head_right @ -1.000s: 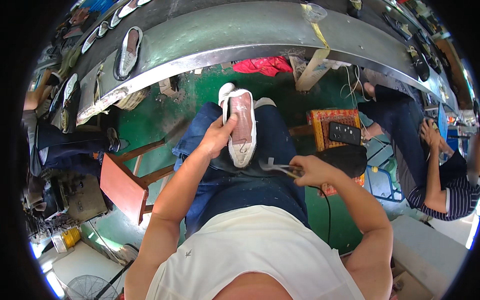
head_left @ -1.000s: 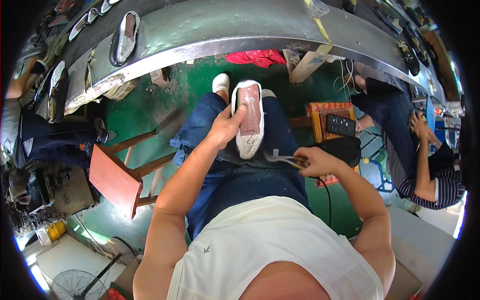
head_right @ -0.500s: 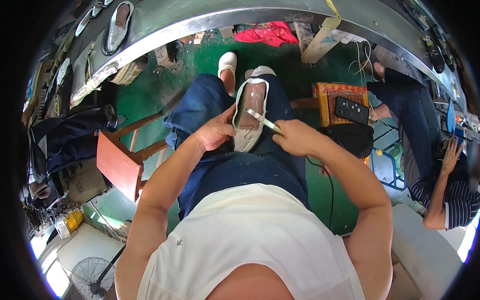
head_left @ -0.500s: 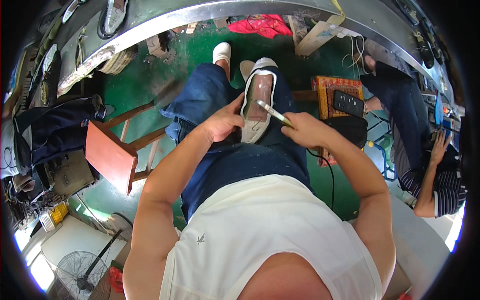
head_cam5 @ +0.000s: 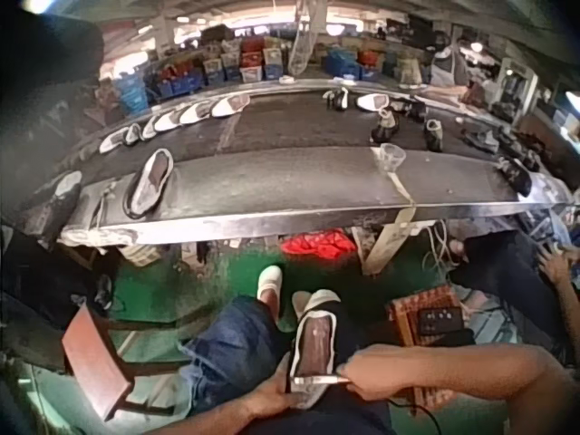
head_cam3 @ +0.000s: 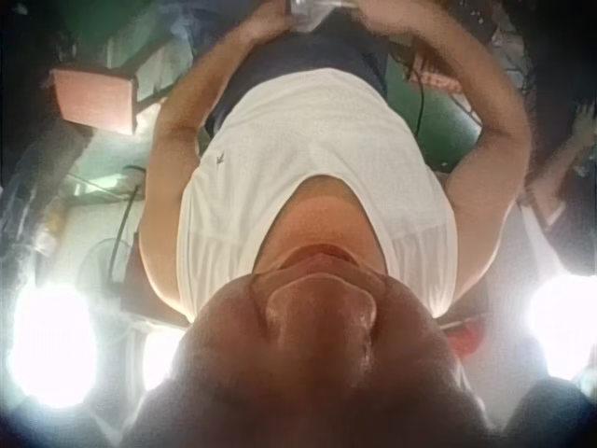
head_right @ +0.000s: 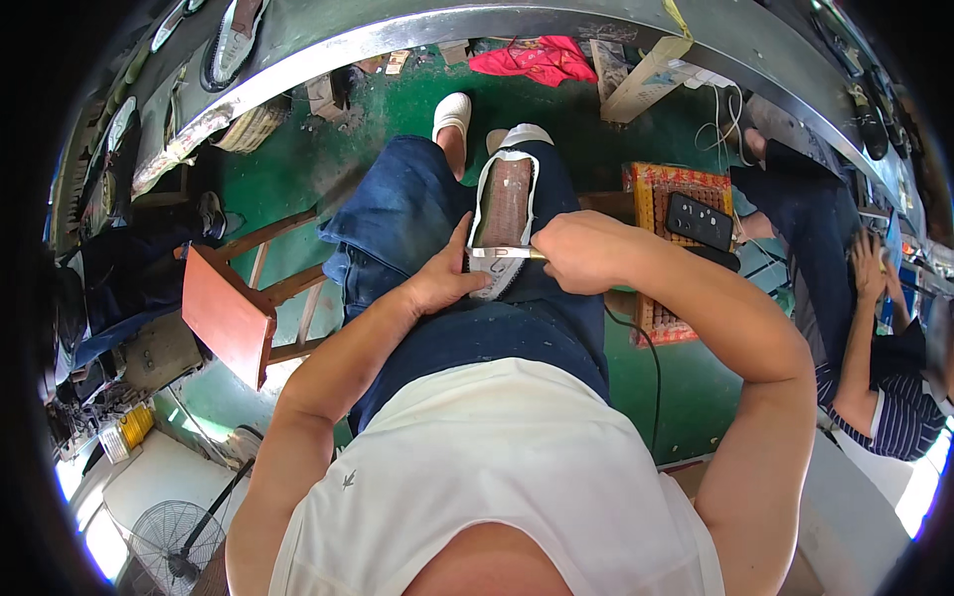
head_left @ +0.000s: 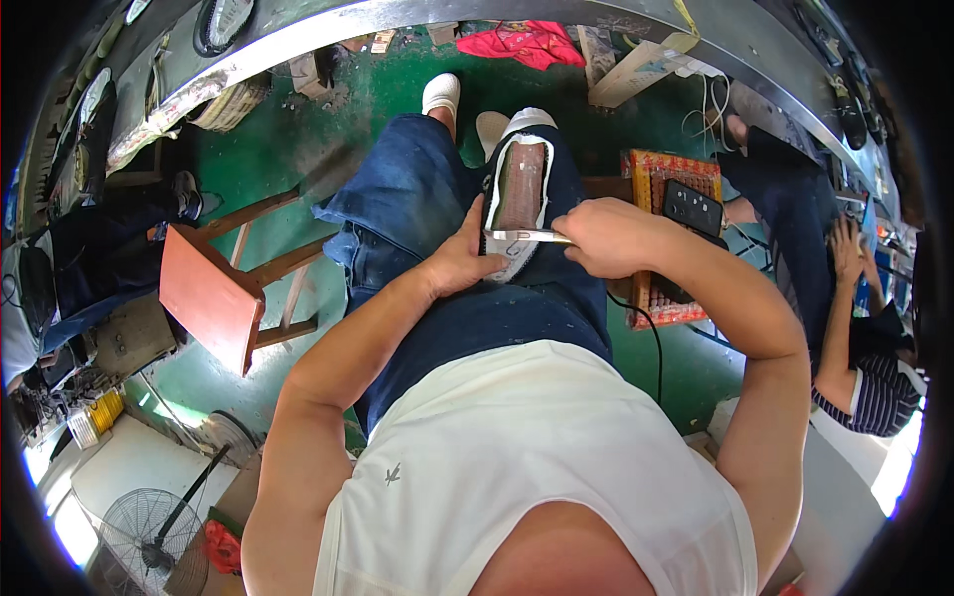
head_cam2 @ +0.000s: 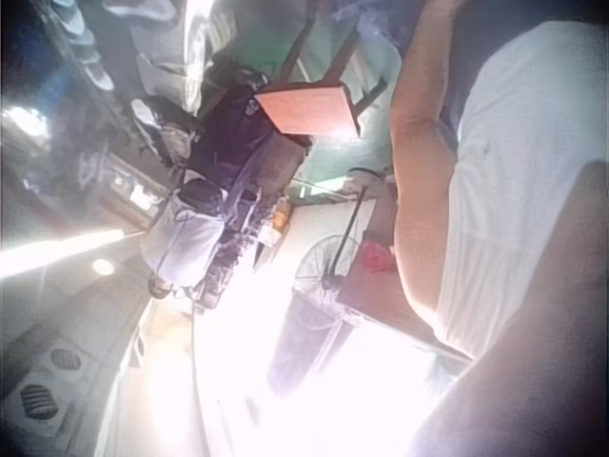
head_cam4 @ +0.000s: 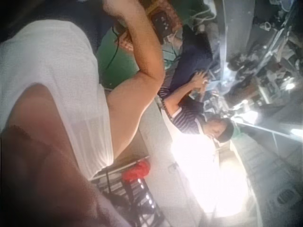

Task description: Using pincers to adjust and tighten material on the soles of shoes on a production line.

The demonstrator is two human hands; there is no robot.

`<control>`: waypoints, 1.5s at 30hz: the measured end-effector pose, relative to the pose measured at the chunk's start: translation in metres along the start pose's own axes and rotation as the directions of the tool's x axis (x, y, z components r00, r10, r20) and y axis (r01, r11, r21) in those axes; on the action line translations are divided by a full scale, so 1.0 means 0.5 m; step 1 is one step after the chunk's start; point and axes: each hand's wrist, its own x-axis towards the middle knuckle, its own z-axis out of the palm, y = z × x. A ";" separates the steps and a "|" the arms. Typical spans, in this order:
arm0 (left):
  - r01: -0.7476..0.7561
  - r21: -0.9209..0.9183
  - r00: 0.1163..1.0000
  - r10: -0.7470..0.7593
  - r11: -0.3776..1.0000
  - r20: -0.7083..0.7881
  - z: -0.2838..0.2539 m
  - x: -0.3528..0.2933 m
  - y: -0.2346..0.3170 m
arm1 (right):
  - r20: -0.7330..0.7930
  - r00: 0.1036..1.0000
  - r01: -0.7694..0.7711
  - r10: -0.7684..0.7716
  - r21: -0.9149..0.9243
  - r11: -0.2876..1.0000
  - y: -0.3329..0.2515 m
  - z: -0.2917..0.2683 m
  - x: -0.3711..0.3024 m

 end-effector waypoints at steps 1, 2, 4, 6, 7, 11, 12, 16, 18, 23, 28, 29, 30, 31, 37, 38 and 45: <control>0.007 -0.039 1.000 -0.006 0.999 0.028 -0.002 0.004 -0.001 | 0.045 0.999 0.005 -0.012 0.152 0.988 0.004 0.003 0.006; 0.002 -0.041 1.000 -0.001 0.999 0.029 -0.002 0.007 -0.002 | 0.046 0.999 0.002 -0.009 0.147 0.989 0.009 0.011 0.009; 0.000 -0.076 0.999 0.002 0.997 0.033 0.002 0.003 0.008 | 0.012 0.998 -0.057 0.057 0.116 0.992 0.007 0.020 0.009; -0.004 -0.004 1.000 0.005 1.000 0.022 0.002 0.003 0.003 | 0.105 0.990 -0.103 0.094 0.087 0.991 -0.010 -0.011 0.006; -0.006 0.068 1.000 0.006 0.998 0.014 0.004 0.003 0.001 | 0.198 0.971 -0.147 0.133 0.056 0.988 -0.026 -0.033 0.006; -0.027 -0.457 0.999 0.045 0.889 0.028 0.017 -0.004 0.008 | 0.461 0.882 -0.046 0.093 -0.114 0.992 -0.045 -0.103 0.040; -0.013 -0.609 0.999 0.034 0.793 0.022 0.025 -0.010 0.023 | 0.464 0.881 -0.045 0.093 -0.114 0.992 -0.040 -0.097 0.042; -0.033 -0.756 0.996 -0.037 0.654 -0.076 0.039 -0.007 0.028 | 0.254 0.967 -0.018 0.020 -0.011 1.000 -0.011 -0.042 0.051; -0.044 -0.768 0.983 -0.109 0.639 -0.147 0.045 0.010 0.001 | 0.180 0.984 -0.001 -0.002 0.017 1.000 0.003 -0.015 0.051; -0.068 -0.670 0.877 -0.276 0.740 -0.393 0.081 0.019 0.029 | -0.113 0.993 0.042 -0.022 0.179 0.983 0.031 0.090 0.058; -0.290 -0.165 0.697 0.090 0.943 -0.712 0.078 0.070 -0.045 | -0.429 0.903 0.142 0.011 0.321 0.936 0.006 0.185 0.041; -0.303 -0.025 0.636 0.182 0.953 -0.749 0.075 0.076 -0.059 | -0.384 0.922 0.103 0.040 0.343 0.934 -0.002 0.179 0.027; -0.219 0.117 0.627 0.232 0.969 -0.744 0.088 0.068 -0.031 | -0.342 0.936 0.049 0.089 0.375 0.926 0.001 0.178 0.009; -0.208 0.111 0.635 0.221 0.972 -0.740 0.083 0.071 -0.038 | -0.347 0.934 0.056 0.082 0.371 0.927 0.005 0.171 -0.004; -0.218 0.461 0.615 0.487 0.860 -0.619 0.079 0.057 -0.030 | -0.603 0.789 -0.019 0.118 0.169 0.985 0.025 0.165 0.009; -0.246 0.581 0.589 0.595 0.776 -0.546 0.076 0.057 -0.030 | -0.608 0.785 -0.022 0.121 0.168 0.986 0.033 0.165 0.015; -0.273 0.718 0.659 0.668 0.641 -0.346 0.066 0.033 0.000 | -0.501 0.820 -0.166 0.277 0.255 0.952 0.081 0.229 0.035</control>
